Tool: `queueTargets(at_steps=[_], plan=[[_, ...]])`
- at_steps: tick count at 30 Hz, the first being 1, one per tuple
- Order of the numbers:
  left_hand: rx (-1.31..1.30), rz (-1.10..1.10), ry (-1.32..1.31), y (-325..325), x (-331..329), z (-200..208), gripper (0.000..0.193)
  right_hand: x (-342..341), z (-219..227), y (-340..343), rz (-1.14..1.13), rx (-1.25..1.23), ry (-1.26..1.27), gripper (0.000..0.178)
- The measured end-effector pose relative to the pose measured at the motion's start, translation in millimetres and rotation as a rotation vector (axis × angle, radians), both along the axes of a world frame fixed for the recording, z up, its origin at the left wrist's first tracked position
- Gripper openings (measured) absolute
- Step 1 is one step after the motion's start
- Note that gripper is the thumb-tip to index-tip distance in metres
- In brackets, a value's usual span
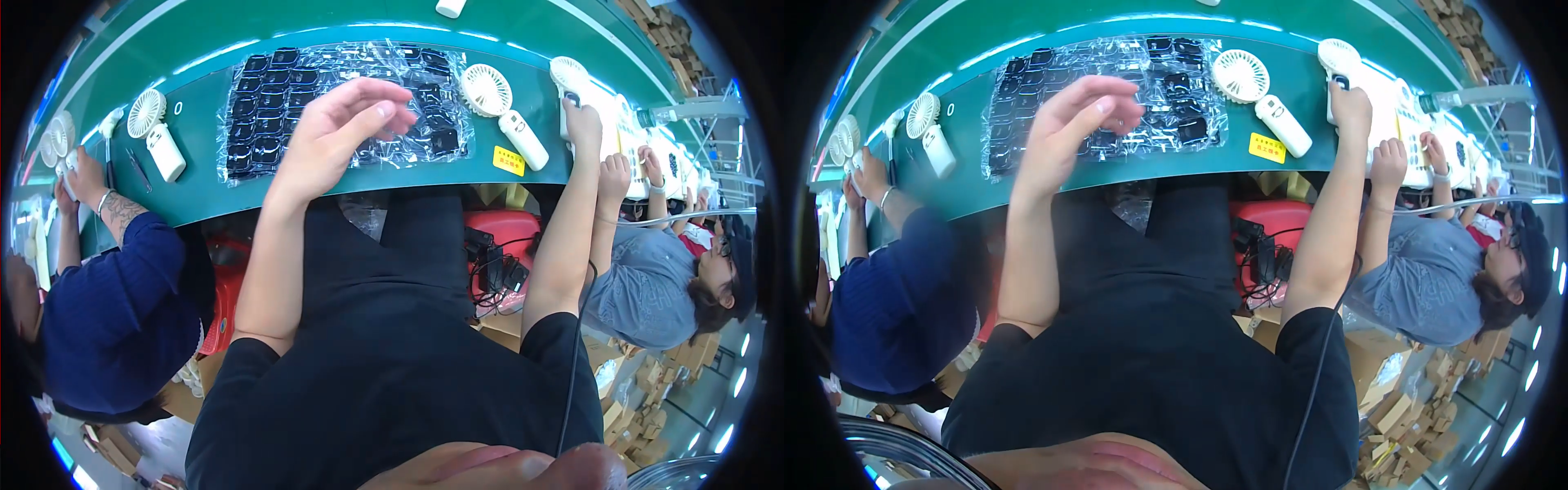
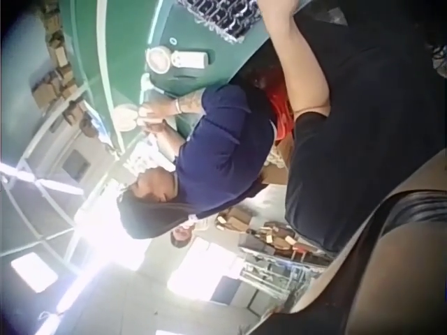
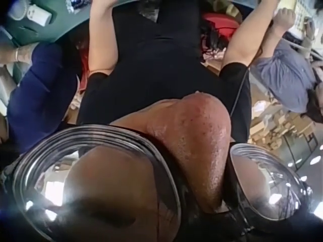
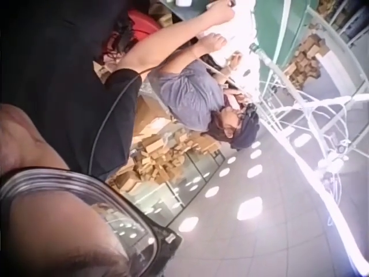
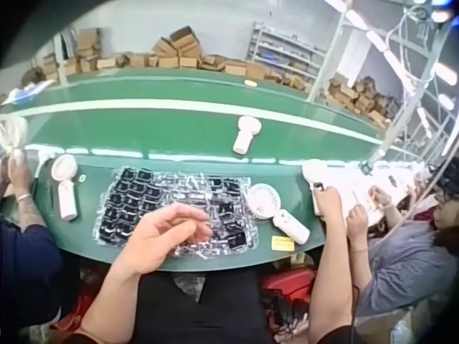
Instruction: Manually assembling portable handheld electric fans at a factory manual assembly station.
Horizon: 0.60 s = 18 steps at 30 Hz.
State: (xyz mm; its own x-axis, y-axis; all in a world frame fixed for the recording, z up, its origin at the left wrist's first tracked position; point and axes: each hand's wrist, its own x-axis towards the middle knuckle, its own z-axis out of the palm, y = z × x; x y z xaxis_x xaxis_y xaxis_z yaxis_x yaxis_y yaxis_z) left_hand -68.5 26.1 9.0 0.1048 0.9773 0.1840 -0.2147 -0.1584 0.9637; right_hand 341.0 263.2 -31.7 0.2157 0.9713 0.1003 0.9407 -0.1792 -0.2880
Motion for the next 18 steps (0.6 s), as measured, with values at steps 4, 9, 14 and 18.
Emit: queueTargets(at_steps=[4, 9, 14, 18], plan=[[0.098, -0.162, -0.089, -39.0, -31.2, 27.2, 0.03, -46.7, 17.7, -36.3, 0.244, 0.269, -0.172, 0.068], [0.652, -0.573, -0.451, -60.9, -59.0, 65.3, 0.016, -91.4, 27.5, -93.9, 0.555, -0.161, -0.046, 0.065], [0.694, -0.39, -0.692, -92.7, -36.2, 78.2, 0.019, -104.2, 40.3, -86.1, 0.585, -0.325, -0.127, 0.054], [0.83, -0.985, -0.945, -66.3, -28.7, 73.0, 0.017, -108.7, 35.7, -74.5, 0.503, -0.147, -0.046, 0.048]])
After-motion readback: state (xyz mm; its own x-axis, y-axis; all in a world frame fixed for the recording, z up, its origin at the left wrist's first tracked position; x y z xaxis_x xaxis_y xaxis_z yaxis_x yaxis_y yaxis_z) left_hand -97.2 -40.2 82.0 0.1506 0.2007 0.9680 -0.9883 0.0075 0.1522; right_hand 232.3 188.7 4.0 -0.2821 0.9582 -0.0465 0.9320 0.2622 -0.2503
